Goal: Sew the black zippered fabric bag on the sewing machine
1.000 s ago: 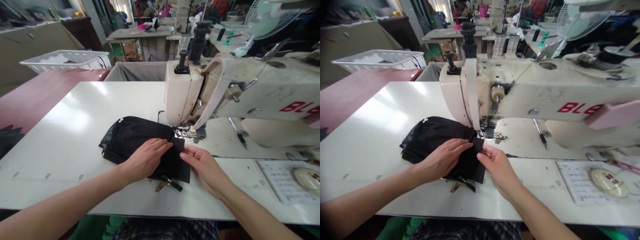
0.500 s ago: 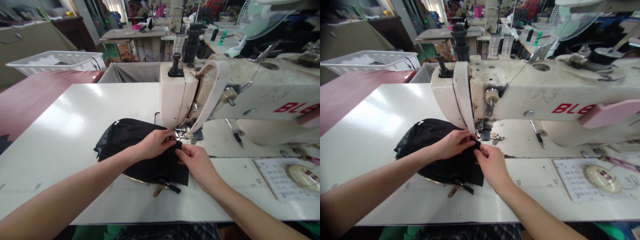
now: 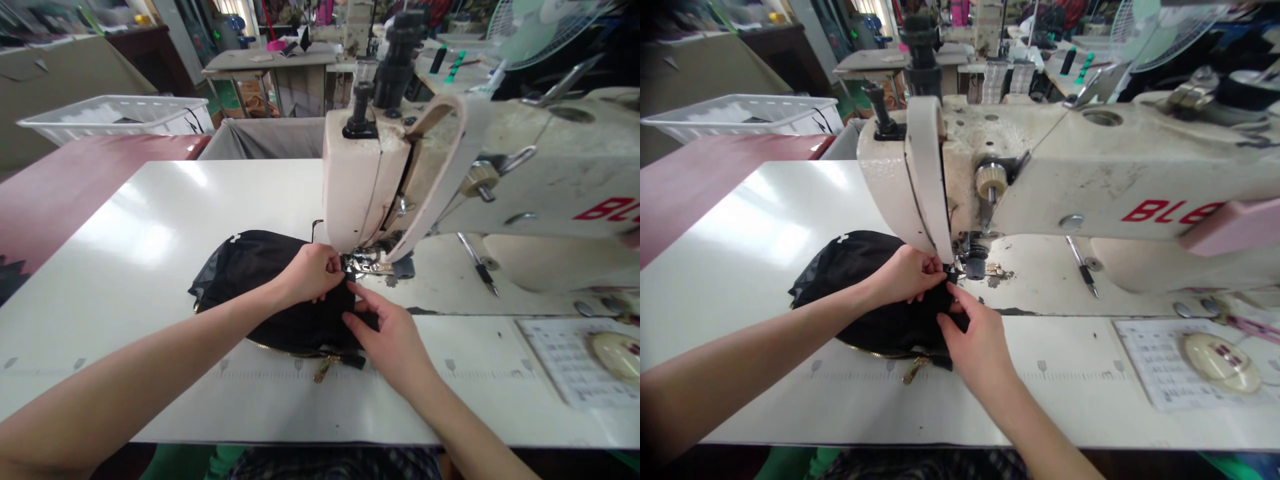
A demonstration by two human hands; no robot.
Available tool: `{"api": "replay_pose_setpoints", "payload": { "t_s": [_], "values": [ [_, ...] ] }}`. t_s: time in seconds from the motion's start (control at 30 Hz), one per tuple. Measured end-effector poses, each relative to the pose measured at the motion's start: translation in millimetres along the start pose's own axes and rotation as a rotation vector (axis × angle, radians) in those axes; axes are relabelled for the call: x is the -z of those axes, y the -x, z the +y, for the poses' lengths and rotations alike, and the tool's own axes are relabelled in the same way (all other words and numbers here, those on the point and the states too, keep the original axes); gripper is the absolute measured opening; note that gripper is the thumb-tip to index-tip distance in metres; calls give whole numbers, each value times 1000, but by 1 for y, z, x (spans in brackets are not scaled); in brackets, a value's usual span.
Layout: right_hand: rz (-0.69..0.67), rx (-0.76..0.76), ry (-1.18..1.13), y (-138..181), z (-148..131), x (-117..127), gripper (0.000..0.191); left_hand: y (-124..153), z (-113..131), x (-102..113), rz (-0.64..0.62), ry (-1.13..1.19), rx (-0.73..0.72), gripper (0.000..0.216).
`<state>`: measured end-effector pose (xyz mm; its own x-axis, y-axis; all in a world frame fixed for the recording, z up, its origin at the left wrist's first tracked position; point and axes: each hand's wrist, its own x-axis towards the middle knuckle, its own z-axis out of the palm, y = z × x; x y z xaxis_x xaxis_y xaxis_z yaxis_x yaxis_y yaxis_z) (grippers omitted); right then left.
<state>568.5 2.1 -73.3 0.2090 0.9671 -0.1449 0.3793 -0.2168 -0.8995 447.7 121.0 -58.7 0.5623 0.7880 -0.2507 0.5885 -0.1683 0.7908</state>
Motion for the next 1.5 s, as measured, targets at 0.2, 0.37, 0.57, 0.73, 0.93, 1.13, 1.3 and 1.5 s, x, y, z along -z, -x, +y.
{"api": "replay_pose_setpoints", "payload": {
  "t_s": [0.2, 0.37, 0.57, 0.73, 0.93, 1.13, 1.3, 1.5],
  "values": [
    [-92, 27, 70, -18, -4, 15, 47, -6, 5, -3, 53, -20, 26, 15],
    [-105, 23, 56, -22, -3, 16, 47, -5, 4, -5, 74, -13, 28, 11],
    [-91, -18, -12, -26, 4, 13, 53, -7, 5, -6, 97, -11, 31, 8],
    [-93, -13, -6, -30, 7, 13, 53, -9, 3, -7, 119, -12, 24, 7],
    [-116, -34, 10, -31, 11, 15, 53, -9, 2, -7, 145, 15, 23, 9],
    [-103, -54, -80, -29, 17, 14, 49, -6, 1, -6, 168, 34, 24, 11],
    [-47, -53, -119, -27, 14, 12, 43, -6, 2, -9, 201, 11, 30, 12],
    [-5, -86, -195, -24, 10, 16, 48, -3, 2, -4, 278, -46, -17, 5]
  ]
}}
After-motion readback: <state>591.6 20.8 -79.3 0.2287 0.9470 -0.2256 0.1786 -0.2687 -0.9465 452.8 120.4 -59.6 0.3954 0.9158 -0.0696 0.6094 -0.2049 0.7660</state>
